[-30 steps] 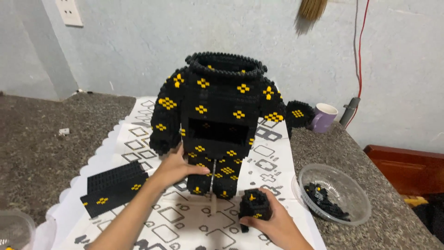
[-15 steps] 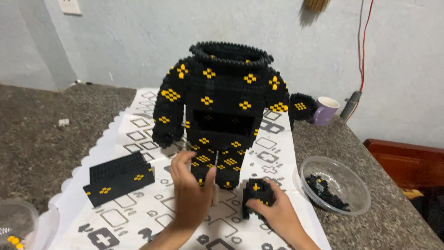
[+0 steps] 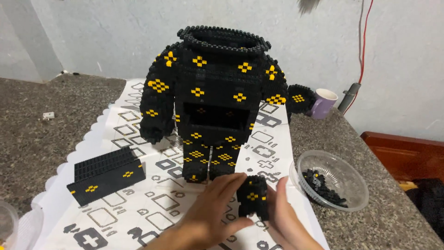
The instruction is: The person assembles a black and yellow Lego figure by attaching pre-built components, including the torso, arms, and legs, onto a base. They then proceed to build smaller individual pieces by connecting small black and yellow bricks by hand.
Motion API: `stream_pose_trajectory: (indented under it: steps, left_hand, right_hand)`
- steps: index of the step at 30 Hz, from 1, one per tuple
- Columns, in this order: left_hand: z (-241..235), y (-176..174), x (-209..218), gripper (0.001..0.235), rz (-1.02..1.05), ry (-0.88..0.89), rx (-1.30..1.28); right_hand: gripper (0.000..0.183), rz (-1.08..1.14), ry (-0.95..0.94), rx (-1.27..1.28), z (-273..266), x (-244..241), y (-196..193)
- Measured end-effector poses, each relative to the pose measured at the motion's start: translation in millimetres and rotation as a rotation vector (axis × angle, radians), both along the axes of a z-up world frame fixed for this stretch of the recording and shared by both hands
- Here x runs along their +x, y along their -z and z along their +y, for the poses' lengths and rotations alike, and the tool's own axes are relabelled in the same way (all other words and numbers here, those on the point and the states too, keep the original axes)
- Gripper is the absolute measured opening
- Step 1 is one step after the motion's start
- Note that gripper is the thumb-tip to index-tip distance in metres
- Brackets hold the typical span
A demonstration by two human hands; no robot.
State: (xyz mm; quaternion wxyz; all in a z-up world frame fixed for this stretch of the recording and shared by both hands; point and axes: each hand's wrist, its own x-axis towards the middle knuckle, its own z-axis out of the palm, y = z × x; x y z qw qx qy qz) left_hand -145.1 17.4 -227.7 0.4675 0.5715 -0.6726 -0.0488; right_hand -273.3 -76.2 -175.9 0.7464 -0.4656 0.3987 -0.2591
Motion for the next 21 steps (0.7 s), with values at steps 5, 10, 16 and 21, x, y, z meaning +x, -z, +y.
stream_pose_trajectory:
  steps: [5, 10, 16, 21]
  left_hand:
    - [8.4, -5.7, 2.0, 0.063, 0.031, 0.015, -0.098]
    - [-1.5, -0.3, 7.9, 0.047, 0.033, -0.014, -0.235]
    - [7.8, -16.9, 7.8, 0.055, 0.454, -0.037, 0.148]
    - [1.6, -8.0, 9.1, 0.075, 0.461, -0.012, 0.045]
  right_hand:
    - [0.08, -0.152, -0.067, 0.166, 0.5, -7.8, -1.6]
    - [0.044, -0.475, -0.254, 0.105, -31.4, -13.2, 36.2]
    - [0.07, -0.182, 0.149, 0.115, -20.0, -11.9, 29.3]
    - [0.067, -0.2, -0.013, -0.058, -20.3, -12.9, 33.0]
